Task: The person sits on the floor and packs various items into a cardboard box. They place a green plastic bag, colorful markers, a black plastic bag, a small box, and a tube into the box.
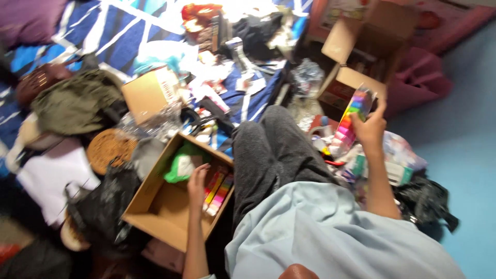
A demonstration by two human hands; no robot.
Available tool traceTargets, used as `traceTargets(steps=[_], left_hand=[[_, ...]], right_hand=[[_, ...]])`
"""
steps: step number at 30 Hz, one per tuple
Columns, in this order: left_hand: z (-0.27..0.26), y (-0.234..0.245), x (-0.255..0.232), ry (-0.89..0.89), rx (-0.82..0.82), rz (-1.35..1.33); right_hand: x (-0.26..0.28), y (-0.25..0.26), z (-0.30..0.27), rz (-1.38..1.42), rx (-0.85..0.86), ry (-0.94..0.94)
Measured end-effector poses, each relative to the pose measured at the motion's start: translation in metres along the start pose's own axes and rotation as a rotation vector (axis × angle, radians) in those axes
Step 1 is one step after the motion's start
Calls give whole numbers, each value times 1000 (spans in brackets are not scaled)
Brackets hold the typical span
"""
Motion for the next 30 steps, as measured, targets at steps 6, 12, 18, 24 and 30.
traceTargets(steps=[6,12,18,24,30], left_hand=[[-61,-64,-173,-167,297,95],[-84,-42,-154,-227,84,430],[-68,46,-41,-65,-31,705],[-27,56,84,33,138,954],[10,29,194,159,80,1173]], right_hand=[[171,-99,-100,755,466,421],[278,-190,-269,1026,1180,228],[273,-209,-250,703,1011,575],[226,-227,-244,869,979,428],[251,-205,-253,641,865,741]])
Point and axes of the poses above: each hand's wrist, its own z-axis towards the middle knuckle, its own y-axis out of the back of the hand, x = y × z, the point moved 8 cm from there along z, towards the middle knuckle, and after that the axes turned 1 degree about y, right-handed, at the moved point
